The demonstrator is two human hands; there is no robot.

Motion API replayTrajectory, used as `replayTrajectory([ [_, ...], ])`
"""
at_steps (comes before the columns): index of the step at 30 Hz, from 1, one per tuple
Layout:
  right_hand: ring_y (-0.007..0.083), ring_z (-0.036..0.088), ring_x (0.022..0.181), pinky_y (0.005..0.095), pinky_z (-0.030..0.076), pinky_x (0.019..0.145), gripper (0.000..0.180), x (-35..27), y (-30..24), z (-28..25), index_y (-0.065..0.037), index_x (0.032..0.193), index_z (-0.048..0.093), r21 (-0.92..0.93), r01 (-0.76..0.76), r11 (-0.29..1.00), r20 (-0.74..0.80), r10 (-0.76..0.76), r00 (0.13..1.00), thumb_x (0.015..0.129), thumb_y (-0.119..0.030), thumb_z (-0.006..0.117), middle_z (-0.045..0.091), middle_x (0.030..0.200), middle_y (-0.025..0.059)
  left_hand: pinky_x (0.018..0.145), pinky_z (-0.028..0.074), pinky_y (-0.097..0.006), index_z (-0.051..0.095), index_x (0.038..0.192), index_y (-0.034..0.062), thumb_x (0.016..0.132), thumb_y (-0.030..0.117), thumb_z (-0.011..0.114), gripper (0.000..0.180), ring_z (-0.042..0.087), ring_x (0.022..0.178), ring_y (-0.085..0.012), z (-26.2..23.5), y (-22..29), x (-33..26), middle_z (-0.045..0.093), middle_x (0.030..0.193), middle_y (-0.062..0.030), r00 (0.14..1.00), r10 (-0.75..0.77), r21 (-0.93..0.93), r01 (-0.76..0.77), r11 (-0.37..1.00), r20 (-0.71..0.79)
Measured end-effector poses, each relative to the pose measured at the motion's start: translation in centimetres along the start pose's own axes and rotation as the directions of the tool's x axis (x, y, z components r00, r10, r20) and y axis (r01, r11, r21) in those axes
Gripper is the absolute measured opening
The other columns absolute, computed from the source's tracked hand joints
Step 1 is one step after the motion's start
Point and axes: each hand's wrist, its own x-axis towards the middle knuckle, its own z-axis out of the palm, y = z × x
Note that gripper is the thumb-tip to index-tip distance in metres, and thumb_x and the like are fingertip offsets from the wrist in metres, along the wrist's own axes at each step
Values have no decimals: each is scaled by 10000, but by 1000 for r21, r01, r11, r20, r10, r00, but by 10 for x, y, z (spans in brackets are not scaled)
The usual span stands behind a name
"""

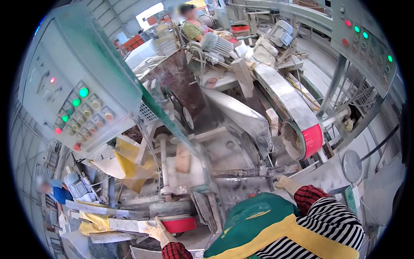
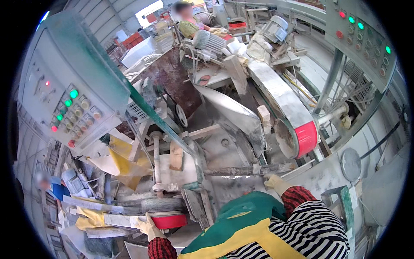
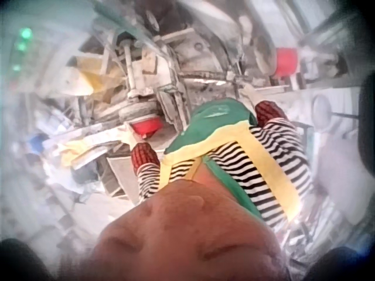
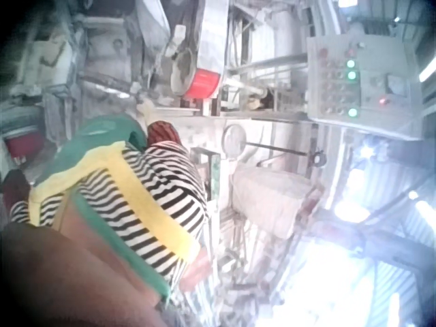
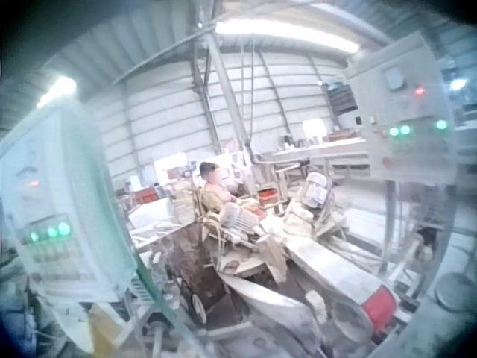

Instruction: The person operates a grinding or processing machine, repeatedly feeding white rectangular blocks into the machine's intake and removing processed material. The person also handles a yellow sheet-like material and places it into the machine.

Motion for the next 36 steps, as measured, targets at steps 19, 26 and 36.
replayTrajectory([
  [19, 195, 661, 751, 334, 552, 655, 583, -11, -42, 33, -94, 1397, 477, 210, 39, 977, 342, -111, 933, 827, -138, 594, 688, 911, 142, 1069, 380, -380, 106, 1492, -41, 681, 49, 776, 1056, 452, 1279, -302, 32, -48, -61, 445, 1384, -216, 974, 220, -542, -161, 825, 46],
  [26, 195, 660, 747, 305, 546, 612, 562, 5, -110, 49, -112, 1449, 407, 610, 45, 791, 429, -377, 821, 928, -198, 602, 671, 1010, 144, 1085, 366, -379, 461, 1311, -32, 642, 57, 784, 748, 395, 1324, -312, 10, 17, -148, 370, 1457, -193, 851, 401, -742, -19, 670, 340],
  [36, 198, 559, 1152, 340, 476, 954, 632, -98, -308, 26, -57, 1421, 400, 860, 351, 371, -38, -639, 768, 832, -8, 623, 570, 1279, 95, 1111, 347, -406, 473, 1355, 13, 701, 183, 786, 745, 372, 1362, -400, 3, 147, -229, 387, 1445, -281, 158, 964, -688, -676, 264, 215],
])
